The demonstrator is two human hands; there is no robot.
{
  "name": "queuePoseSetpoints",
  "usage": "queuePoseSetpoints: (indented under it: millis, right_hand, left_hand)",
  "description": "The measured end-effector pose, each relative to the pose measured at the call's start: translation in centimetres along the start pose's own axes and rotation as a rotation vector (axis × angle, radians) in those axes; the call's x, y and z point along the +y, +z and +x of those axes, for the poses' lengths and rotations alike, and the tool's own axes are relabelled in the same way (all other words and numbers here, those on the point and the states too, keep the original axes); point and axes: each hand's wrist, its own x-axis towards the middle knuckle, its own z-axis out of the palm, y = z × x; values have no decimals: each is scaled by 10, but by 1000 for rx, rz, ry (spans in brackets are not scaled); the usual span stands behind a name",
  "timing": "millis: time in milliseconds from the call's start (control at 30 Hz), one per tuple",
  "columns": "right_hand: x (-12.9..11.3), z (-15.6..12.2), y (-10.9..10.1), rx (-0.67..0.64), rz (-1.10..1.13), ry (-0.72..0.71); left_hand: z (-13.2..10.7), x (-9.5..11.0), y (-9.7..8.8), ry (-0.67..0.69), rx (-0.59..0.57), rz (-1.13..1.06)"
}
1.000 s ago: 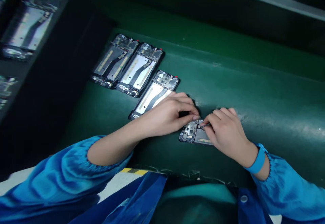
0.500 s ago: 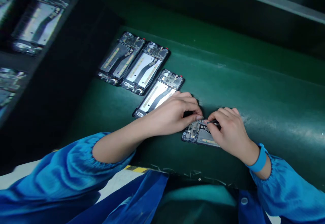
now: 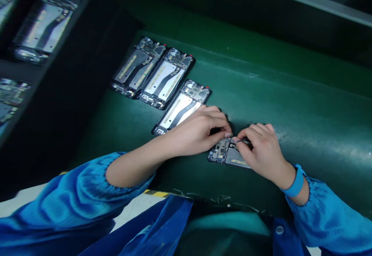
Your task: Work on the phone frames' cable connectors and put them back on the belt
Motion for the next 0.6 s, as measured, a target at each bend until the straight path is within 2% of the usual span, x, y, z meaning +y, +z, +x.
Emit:
queuePoseSetpoints:
  millis: [367, 600]
  right_hand:
    - [-2, 3, 2, -1, -1, 111]
    - [-2, 5, 2, -12, 7, 110]
  left_hand:
    - [0, 0, -1, -19, 7, -44]
    - [4, 1, -1, -44, 5, -41]
